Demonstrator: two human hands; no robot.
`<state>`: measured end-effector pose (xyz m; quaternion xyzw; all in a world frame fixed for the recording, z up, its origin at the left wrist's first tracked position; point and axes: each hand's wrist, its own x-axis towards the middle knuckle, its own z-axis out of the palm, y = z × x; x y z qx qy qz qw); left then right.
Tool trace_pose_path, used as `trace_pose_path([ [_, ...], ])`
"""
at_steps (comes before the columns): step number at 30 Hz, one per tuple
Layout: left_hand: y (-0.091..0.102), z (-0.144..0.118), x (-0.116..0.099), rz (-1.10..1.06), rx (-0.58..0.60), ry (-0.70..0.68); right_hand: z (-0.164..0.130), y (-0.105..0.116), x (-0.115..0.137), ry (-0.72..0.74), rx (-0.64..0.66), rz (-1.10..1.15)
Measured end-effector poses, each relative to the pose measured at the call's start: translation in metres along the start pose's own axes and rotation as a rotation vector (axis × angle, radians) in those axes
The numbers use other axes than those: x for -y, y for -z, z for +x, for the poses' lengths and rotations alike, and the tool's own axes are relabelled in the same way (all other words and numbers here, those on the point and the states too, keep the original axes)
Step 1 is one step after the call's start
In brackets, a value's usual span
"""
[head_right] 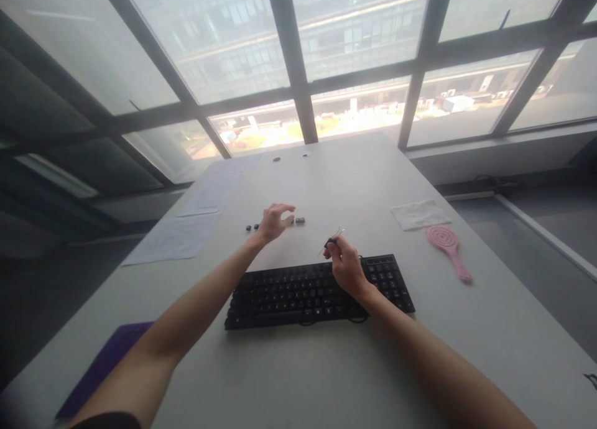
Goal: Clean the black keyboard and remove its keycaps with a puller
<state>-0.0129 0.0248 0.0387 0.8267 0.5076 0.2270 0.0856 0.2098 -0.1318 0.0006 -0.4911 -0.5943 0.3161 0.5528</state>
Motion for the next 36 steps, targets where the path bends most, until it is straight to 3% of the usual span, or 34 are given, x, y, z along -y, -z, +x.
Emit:
trace_pose_path([
  [4, 0.014, -0.037, -0.046, 0.029, -0.028, -0.054, 0.004, 0.001, -0.001, -0.012, -0.045, 0.045],
  [7, 0.017, -0.071, -0.081, 0.024, 0.044, -0.110, 0.005, 0.005, 0.003, -0.013, -0.034, 0.046],
  [12, 0.007, -0.105, -0.112, -0.074, 0.098, -0.037, 0.005, 0.015, 0.002, 0.014, 0.074, -0.084],
  [19, -0.025, -0.112, -0.118, -0.173, 0.073, -0.012, 0.005, 0.018, 0.003, 0.180, 0.247, -0.188],
  [24, -0.035, -0.115, -0.116, -0.180, 0.092, -0.033, 0.000, 0.018, 0.004, 0.197, 0.341, -0.232],
  [36, -0.036, -0.108, -0.117, -0.186, 0.172, -0.070, -0.003, 0.021, -0.003, 0.086, 0.177, -0.174],
])
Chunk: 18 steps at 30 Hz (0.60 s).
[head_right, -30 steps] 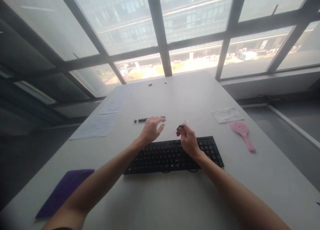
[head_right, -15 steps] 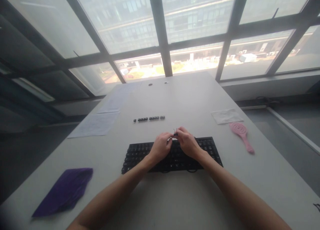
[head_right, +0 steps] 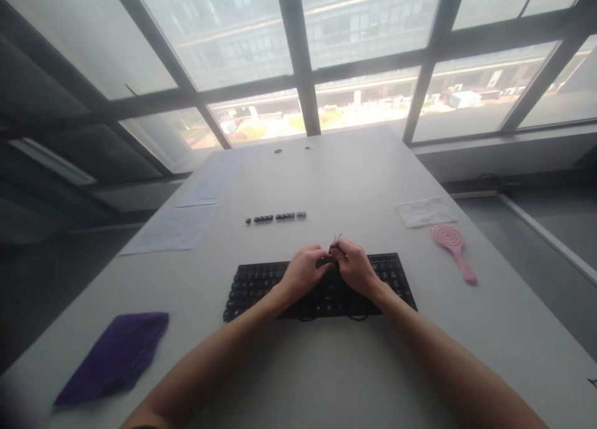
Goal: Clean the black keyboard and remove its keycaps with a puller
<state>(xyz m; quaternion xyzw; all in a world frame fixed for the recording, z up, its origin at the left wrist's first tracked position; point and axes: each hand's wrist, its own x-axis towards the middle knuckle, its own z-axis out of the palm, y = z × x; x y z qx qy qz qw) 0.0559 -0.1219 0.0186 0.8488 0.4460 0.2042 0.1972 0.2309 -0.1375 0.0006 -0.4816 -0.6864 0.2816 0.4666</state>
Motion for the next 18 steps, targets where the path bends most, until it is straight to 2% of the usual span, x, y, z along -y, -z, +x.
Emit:
trace_pose_path([
  [7, -0.0069, -0.0026, 0.0001, -0.064, -0.127, -0.025, 0.0004, 0.0009, -0.0050, -0.110, -0.094, 0.142],
  [15, -0.0059, -0.0065, -0.0010, -0.152, -0.218, -0.086, -0.0008, -0.0017, -0.0009, -0.026, -0.137, 0.049],
  [18, -0.0050, -0.0082, -0.0024, -0.135, -0.227, -0.087, -0.0011, -0.0029, 0.0011, -0.038, -0.140, 0.019],
])
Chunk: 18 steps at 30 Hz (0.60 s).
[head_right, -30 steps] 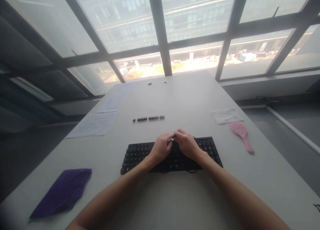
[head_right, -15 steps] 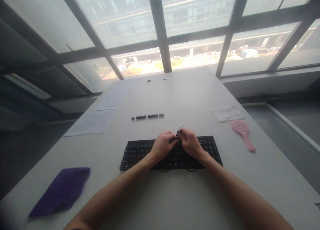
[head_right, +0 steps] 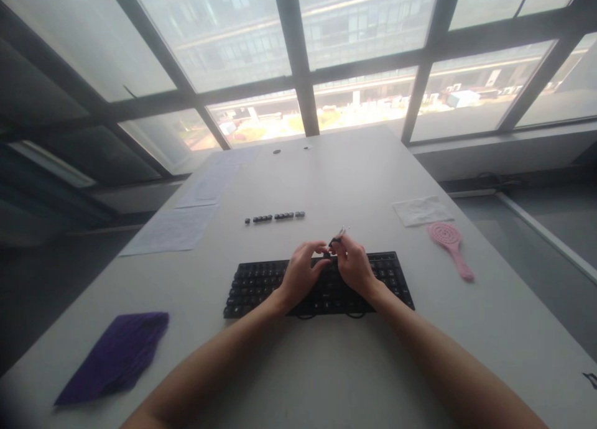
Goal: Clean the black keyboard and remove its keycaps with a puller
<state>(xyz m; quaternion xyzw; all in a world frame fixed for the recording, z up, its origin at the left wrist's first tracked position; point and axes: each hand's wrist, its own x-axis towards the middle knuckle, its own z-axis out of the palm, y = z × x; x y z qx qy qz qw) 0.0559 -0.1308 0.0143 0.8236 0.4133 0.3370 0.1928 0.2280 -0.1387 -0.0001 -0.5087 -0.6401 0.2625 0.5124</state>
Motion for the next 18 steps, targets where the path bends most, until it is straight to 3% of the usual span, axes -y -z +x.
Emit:
trace_pose_path([
  [6, -0.002, -0.003, -0.002, 0.172, 0.069, -0.104, 0.001, 0.000, 0.002, -0.067, -0.016, -0.010],
  [11, 0.005, 0.002, 0.001, 0.036, -0.009, -0.141, 0.001, 0.000, 0.002, -0.087, -0.025, 0.043],
  [14, 0.019, 0.023, 0.016, -0.012, -0.032, -0.090, 0.001, 0.000, 0.000, -0.082, -0.017, 0.058],
  [18, 0.035, 0.068, 0.056, 0.168, -0.012, -0.071, 0.002, -0.002, -0.003, -0.074, 0.003, 0.063],
])
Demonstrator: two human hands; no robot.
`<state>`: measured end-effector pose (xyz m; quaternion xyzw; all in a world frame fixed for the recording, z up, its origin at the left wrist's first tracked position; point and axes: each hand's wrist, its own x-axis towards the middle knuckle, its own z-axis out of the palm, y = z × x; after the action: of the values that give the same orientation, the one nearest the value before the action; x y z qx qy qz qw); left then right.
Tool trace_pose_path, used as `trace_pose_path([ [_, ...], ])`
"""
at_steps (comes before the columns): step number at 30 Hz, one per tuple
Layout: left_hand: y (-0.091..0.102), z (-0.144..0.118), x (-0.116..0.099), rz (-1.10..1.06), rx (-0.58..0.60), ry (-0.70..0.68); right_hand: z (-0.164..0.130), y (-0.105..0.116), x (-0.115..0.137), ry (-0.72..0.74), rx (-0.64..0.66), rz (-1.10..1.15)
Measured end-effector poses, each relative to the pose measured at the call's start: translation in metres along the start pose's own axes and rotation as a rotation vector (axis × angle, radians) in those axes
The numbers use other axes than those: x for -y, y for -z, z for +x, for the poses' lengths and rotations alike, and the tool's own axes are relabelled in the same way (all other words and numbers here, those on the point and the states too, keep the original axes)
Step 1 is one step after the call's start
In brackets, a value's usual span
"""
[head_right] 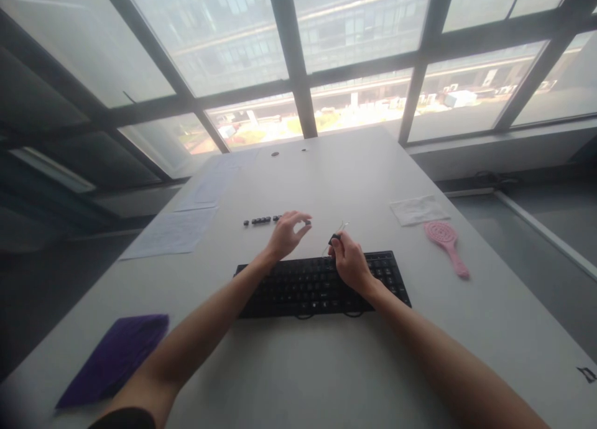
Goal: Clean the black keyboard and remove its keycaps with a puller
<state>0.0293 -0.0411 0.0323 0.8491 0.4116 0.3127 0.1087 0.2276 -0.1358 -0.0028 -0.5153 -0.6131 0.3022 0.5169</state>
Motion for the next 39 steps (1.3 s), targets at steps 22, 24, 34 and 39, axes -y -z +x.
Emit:
trace_pose_path([
  [22, -0.023, 0.043, 0.081, 0.172, 0.193, 0.039, 0.000, -0.001, 0.000, -0.021, 0.024, 0.027],
  [24, -0.023, 0.043, 0.081, 0.172, 0.194, 0.024, 0.000, -0.001, 0.000, -0.014, 0.026, 0.024],
  [34, -0.023, 0.045, 0.085, 0.163, 0.229, 0.016, 0.000, 0.000, 0.001, -0.004, 0.034, 0.015],
  [39, -0.023, 0.044, 0.087, 0.157, 0.232, 0.043, -0.001, 0.001, 0.002, -0.009, 0.044, 0.009],
])
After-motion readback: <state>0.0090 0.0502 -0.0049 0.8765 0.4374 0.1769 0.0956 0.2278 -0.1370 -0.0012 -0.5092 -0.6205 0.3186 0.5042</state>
